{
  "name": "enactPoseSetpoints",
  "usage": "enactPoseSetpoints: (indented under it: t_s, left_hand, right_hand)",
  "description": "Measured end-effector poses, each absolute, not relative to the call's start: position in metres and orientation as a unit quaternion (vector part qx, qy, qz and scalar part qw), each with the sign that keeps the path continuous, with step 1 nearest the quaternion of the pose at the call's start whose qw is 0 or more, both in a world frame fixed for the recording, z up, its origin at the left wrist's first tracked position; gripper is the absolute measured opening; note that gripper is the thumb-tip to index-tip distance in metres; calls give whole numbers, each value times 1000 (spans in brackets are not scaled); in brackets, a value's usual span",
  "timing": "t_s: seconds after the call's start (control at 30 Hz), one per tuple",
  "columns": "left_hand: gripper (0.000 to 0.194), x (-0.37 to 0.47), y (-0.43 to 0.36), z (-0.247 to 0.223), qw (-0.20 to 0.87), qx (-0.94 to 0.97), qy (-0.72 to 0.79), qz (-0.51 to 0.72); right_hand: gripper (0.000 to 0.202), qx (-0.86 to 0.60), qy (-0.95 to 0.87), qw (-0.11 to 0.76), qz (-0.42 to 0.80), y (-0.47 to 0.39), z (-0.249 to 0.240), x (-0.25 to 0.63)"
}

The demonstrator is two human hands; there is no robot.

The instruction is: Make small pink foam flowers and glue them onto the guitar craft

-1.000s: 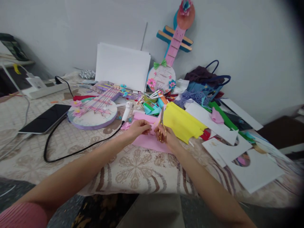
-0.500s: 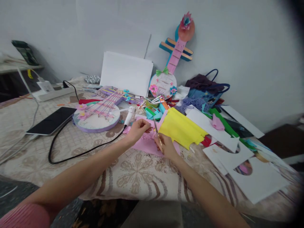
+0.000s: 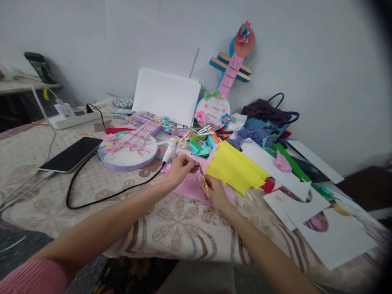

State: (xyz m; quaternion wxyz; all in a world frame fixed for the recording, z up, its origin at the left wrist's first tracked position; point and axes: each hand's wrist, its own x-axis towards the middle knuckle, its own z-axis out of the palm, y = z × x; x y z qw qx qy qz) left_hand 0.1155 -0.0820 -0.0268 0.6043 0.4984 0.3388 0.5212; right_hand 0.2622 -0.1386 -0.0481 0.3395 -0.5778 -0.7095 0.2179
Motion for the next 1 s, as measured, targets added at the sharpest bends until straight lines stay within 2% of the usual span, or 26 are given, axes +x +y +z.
enactPoseSetpoints:
  t_s: [1.0]
  left_hand:
    - [12, 114, -83, -20, 615, 494, 342, 510]
  right_hand:
    - [33, -574, -699, 347, 247, -138, -49, 265]
